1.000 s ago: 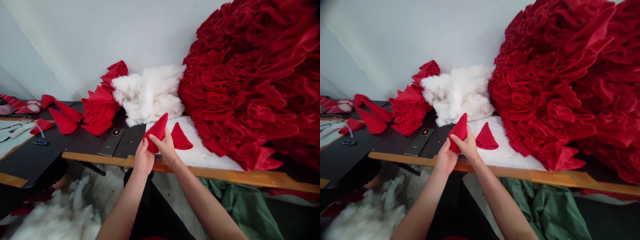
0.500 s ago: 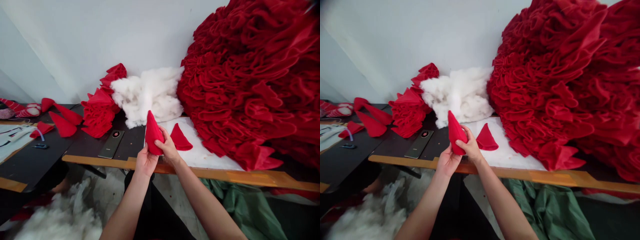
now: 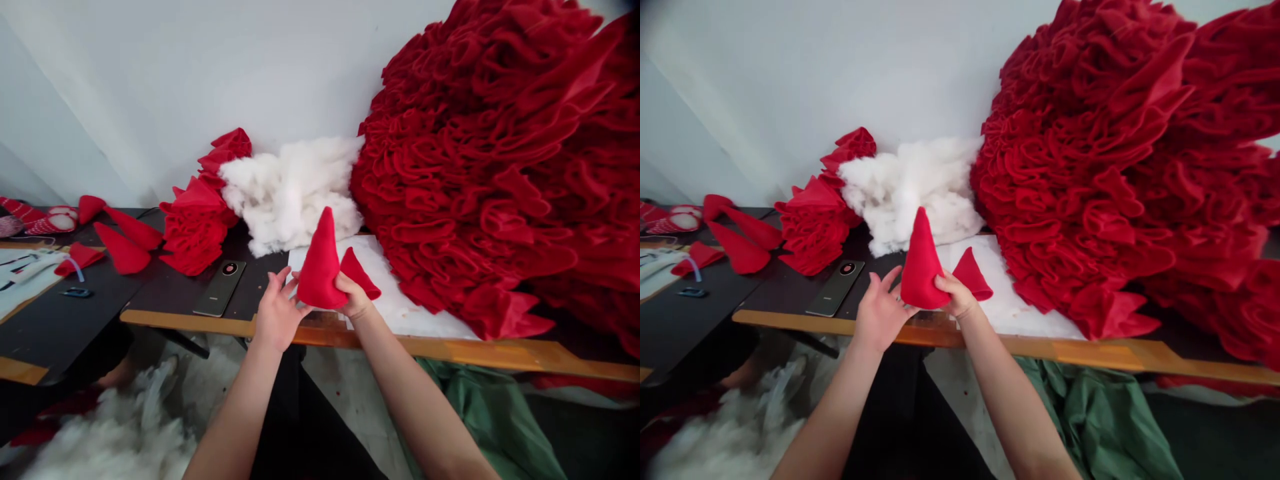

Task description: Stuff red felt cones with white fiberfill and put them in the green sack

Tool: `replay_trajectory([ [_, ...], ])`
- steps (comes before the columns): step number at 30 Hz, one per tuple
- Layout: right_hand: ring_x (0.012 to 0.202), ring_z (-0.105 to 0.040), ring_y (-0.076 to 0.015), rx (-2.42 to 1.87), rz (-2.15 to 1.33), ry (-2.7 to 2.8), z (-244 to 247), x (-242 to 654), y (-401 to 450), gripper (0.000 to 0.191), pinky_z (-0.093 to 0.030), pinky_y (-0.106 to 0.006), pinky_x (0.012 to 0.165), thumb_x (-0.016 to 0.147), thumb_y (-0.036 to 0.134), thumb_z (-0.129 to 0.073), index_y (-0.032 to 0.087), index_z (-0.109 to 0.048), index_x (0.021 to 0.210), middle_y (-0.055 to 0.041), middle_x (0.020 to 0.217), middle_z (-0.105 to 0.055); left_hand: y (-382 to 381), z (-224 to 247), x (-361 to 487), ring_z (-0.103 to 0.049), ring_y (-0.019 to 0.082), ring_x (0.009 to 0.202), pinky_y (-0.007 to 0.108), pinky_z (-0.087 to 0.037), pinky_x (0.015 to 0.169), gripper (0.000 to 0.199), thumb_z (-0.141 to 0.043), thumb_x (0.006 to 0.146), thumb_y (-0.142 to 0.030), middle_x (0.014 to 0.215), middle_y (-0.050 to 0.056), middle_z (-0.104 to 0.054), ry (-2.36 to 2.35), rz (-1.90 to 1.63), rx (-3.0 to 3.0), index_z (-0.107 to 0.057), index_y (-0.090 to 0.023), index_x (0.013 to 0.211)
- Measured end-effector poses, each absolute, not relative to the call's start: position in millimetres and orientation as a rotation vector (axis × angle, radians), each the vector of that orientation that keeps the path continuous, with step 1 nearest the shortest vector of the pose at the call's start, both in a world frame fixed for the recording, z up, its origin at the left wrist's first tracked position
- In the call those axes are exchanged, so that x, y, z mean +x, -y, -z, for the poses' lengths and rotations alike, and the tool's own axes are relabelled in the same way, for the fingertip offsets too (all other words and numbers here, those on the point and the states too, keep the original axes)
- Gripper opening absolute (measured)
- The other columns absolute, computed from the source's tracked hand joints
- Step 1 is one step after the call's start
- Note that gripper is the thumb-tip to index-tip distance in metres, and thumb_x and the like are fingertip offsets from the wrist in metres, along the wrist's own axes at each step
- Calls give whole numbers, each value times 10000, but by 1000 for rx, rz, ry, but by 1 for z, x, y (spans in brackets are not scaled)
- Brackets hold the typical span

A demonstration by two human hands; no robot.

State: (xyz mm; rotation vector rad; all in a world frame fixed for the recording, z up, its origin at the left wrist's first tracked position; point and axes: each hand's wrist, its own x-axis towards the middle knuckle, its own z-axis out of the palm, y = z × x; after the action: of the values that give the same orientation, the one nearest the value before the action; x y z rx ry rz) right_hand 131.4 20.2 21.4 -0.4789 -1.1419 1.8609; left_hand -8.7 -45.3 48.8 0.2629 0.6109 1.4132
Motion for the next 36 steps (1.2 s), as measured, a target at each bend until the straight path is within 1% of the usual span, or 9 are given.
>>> replay_trajectory([
  [6, 1087, -589, -228, -687, -1486, 1267, -20, 124, -19, 459, -451, -390, 973, 703, 464, -732, 253, -626, 1097, -54, 1170, -635, 29, -52, -4, -623, 224, 1027, 357, -515, 883, 370, -463, 912, -399, 1086, 110, -674, -535, -1417, 196, -602, -134, 1128],
  [10, 1203, -518, -249, -618, -1365, 1260, -10, 118, -2, 616, -441, -419, 997, 704, 445, -739, 299, -513, 1258, -63, 1330, -527, 27, -46, -6, -644, 192, 968, 292, -523, 837, 337, -445, 926, -356, 1005, 92, -699, -563, -1517, 121, -604, -131, 1120],
  [14, 1191, -521, -263, -783, -1204, 1407, -10, 111, 3, 600, -422, -418, 1025, 676, 372, -771, 250, -550, 1221, -73, 1275, -563, 29, -39, -11, -652, 199, 891, 285, -532, 743, 371, -599, 827, -432, 1010, 97, -691, -544, -1482, 242, -634, -130, 1039],
  [18, 1173, -532, -261, -767, -1088, 1550, -19, 109, 2, 570, -426, -412, 1024, 701, 370, -756, 268, -556, 1224, -70, 1251, -561, 26, -35, -20, -648, 175, 816, 255, -509, 720, 416, -813, 615, -312, 928, 59, -697, -667, -1565, 456, -651, -143, 959],
  [22, 1195, -519, -236, -585, -1135, 1701, -22, 112, 5, 536, -457, -372, 990, 783, 317, -688, 316, -503, 1286, -57, 1310, -509, 21, -40, -30, -647, 160, 819, 253, -507, 754, 360, -763, 667, -294, 917, 41, -695, -745, -1649, 417, -640, -166, 980],
  [27, 948, -607, -180, -703, -831, 1617, -19, 105, 2, 248, -502, -316, 821, 815, 173, -579, 250, -630, 1045, -45, 1013, -619, 24, -43, -27, -647, 170, 769, 268, -524, 674, 311, -716, 704, -304, 880, 49, -694, -753, -1535, 331, -624, -160, 963],
  [31, 717, -559, -156, -907, -433, 1507, -18, 93, 1, 166, -464, -286, 655, 719, 80, -530, 213, -589, 800, -2, 761, -578, 28, -40, -15, -647, 165, 759, 262, -516, 675, 310, -728, 682, -271, 852, 37, -689, -724, -1493, 336, -614, -157, 947],
  [33, 680, -529, -156, -1012, -331, 1434, -18, 88, 3, 148, -443, -285, 623, 699, 90, -517, 213, -547, 774, 3, 733, -551, 28, -40, -12, -642, 150, 731, 247, -506, 659, 298, -727, 675, -229, 836, 25, -688, -719, -1514, 334, -609, -162, 940],
  [36, 719, -521, -167, -1031, -375, 1382, -20, 85, 3, 187, -448, -298, 643, 673, 128, -538, 215, -531, 839, -15, 795, -540, 28, -40, -13, -601, 128, 592, 217, -434, 511, 239, -712, 689, -250, 737, 17, -669, -752, -1496, 314, -605, -153, 880],
])
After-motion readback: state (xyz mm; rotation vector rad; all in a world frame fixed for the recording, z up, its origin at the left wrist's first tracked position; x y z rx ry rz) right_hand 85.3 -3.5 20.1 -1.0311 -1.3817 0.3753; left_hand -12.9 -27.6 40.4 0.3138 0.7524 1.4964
